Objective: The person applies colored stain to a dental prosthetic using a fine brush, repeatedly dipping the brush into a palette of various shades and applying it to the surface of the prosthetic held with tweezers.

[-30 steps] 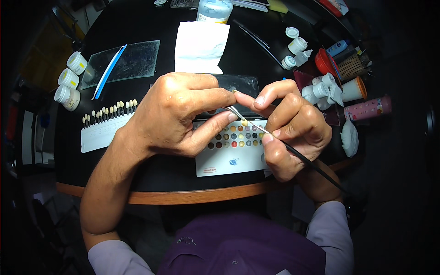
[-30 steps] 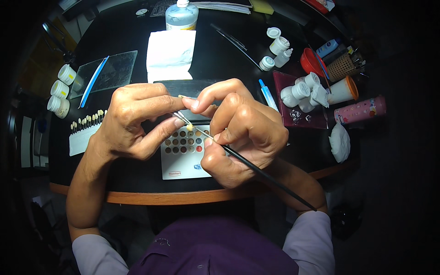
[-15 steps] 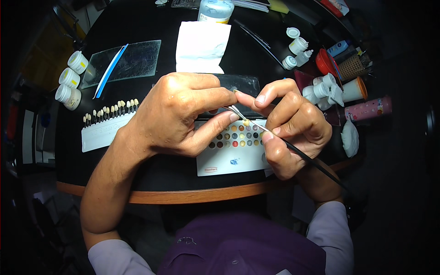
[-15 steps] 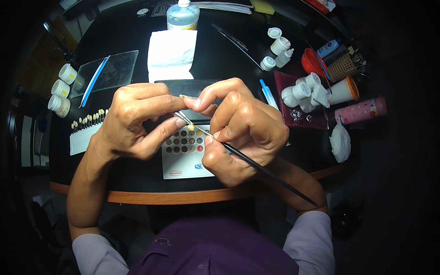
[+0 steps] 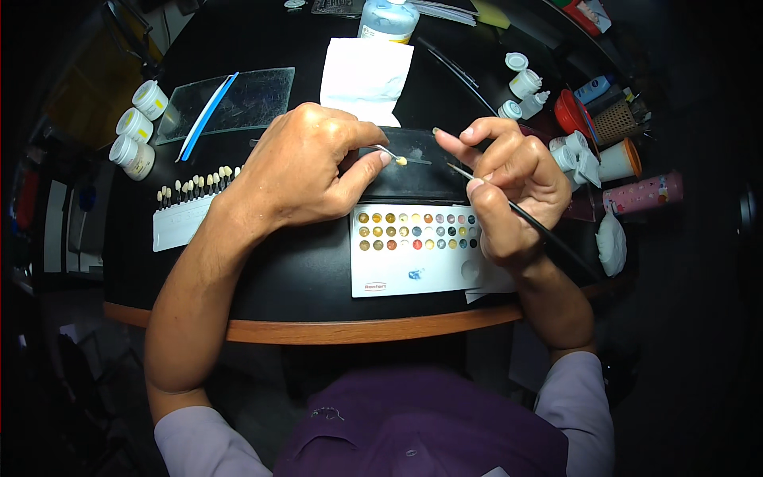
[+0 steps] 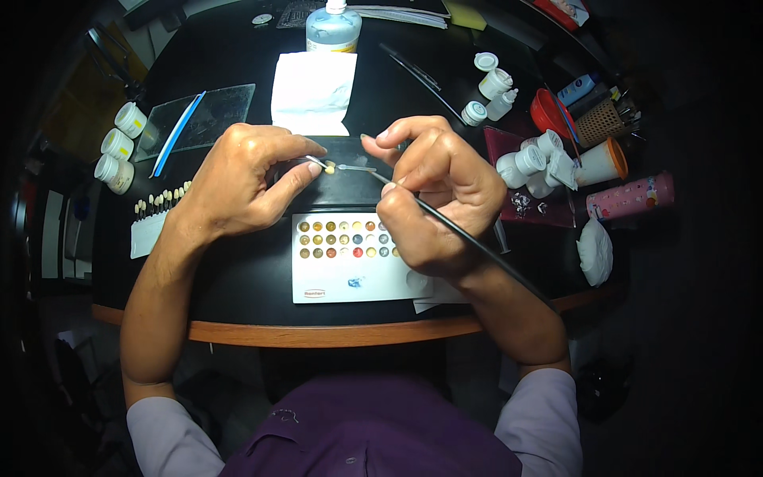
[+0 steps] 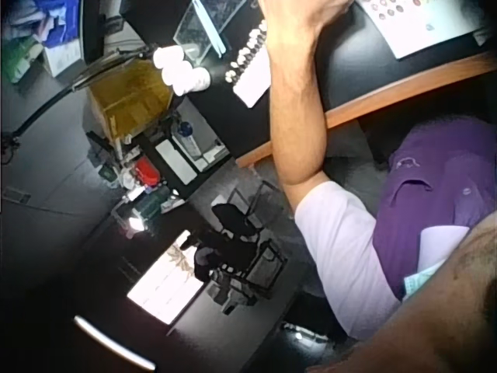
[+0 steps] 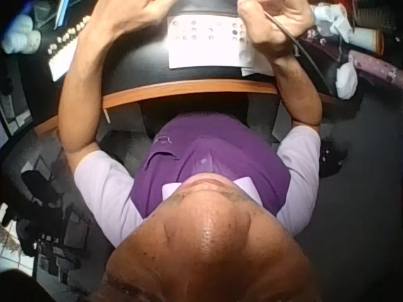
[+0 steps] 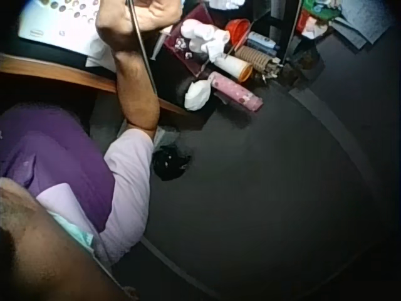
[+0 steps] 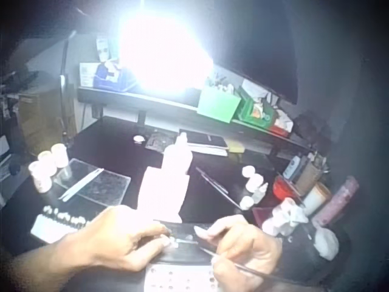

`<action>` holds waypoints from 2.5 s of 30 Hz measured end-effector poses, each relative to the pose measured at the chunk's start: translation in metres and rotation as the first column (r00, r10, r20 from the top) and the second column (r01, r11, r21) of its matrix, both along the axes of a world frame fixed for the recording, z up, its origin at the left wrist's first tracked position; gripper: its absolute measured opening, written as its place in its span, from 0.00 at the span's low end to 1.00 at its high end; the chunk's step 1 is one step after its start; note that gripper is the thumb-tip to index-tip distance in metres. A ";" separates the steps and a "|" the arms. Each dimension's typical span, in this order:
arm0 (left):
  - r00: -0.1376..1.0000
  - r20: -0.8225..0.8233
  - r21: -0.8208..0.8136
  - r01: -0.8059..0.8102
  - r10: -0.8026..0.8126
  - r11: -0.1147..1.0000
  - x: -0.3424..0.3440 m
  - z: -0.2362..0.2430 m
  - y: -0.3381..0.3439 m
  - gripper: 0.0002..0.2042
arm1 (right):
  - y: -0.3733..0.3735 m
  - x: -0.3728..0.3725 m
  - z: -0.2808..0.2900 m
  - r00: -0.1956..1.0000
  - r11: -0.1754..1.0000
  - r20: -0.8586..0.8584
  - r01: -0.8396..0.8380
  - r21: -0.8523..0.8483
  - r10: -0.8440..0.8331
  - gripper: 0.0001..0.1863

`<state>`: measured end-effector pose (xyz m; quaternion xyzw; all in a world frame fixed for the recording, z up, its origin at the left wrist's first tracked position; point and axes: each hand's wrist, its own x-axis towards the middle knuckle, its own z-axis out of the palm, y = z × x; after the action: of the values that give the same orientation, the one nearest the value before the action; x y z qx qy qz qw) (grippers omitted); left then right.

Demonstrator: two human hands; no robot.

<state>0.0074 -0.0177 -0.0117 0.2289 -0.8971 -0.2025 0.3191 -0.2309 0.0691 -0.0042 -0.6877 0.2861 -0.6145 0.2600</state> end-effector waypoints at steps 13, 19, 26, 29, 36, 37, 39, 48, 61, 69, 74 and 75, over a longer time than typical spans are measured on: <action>0.991 0.017 -0.012 -0.133 0.133 0.991 0.013 -0.009 -0.021 0.10 | -0.017 -0.001 -0.001 0.906 0.927 -0.333 0.331 0.174 -0.261 0.03; 0.994 0.016 0.015 -0.104 0.104 0.994 0.015 -0.006 -0.030 0.11 | -0.025 -0.014 -0.012 0.774 0.911 -0.535 0.411 0.018 -0.339 0.10; 0.989 -0.012 -0.004 -0.148 0.148 0.989 0.023 -0.005 -0.043 0.11 | -0.026 -0.018 -0.008 0.768 0.929 -0.544 0.363 -0.065 -0.338 0.08; 0.987 -0.027 -0.002 -0.157 0.157 0.988 0.026 -0.008 -0.048 0.12 | -0.025 -0.018 -0.008 0.790 0.931 -0.518 0.362 -0.039 -0.329 0.09; 0.985 0.008 0.043 -0.174 0.174 0.984 0.029 -0.008 -0.047 0.13 | -0.019 -0.014 -0.002 0.785 0.913 -0.509 0.407 -0.005 -0.353 0.05; 0.985 0.008 0.044 -0.171 0.171 0.984 0.029 -0.009 -0.047 0.13 | -0.019 -0.015 -0.004 0.784 0.912 -0.510 0.410 -0.004 -0.354 0.05; 0.984 0.004 0.031 -0.176 0.176 0.984 0.030 -0.011 -0.046 0.13 | -0.021 -0.016 -0.008 0.805 0.923 -0.479 0.384 -0.029 -0.350 0.04; 0.993 -0.034 -0.086 -0.118 0.116 0.989 0.025 -0.010 -0.045 0.12 | -0.025 -0.026 -0.002 0.888 0.956 -0.390 0.287 0.058 -0.243 0.04; 0.977 -0.165 0.164 0.161 -0.134 0.973 0.005 0.009 -0.010 0.14 | 0.010 -0.023 0.032 0.989 0.962 -0.142 -0.006 0.272 0.046 0.03; 0.916 -0.329 0.566 0.386 -0.229 0.729 0.003 0.023 0.008 0.26 | 0.016 -0.007 0.021 0.975 0.967 0.099 -0.211 0.144 0.198 0.06; 0.888 -0.353 0.716 0.459 -0.293 0.526 0.007 0.034 0.009 0.26 | 0.023 0.007 0.023 0.978 0.986 0.153 -0.155 0.063 0.144 0.06; 0.877 -0.362 0.745 0.475 -0.315 0.468 0.007 0.034 0.010 0.26 | 0.022 0.008 0.023 0.978 0.986 0.154 -0.155 0.062 0.144 0.06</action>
<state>0.0146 -0.0080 0.0224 0.1166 -0.6967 -0.6797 0.1976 -0.2228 0.0915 0.0190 -0.6495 0.2356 -0.6318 0.3513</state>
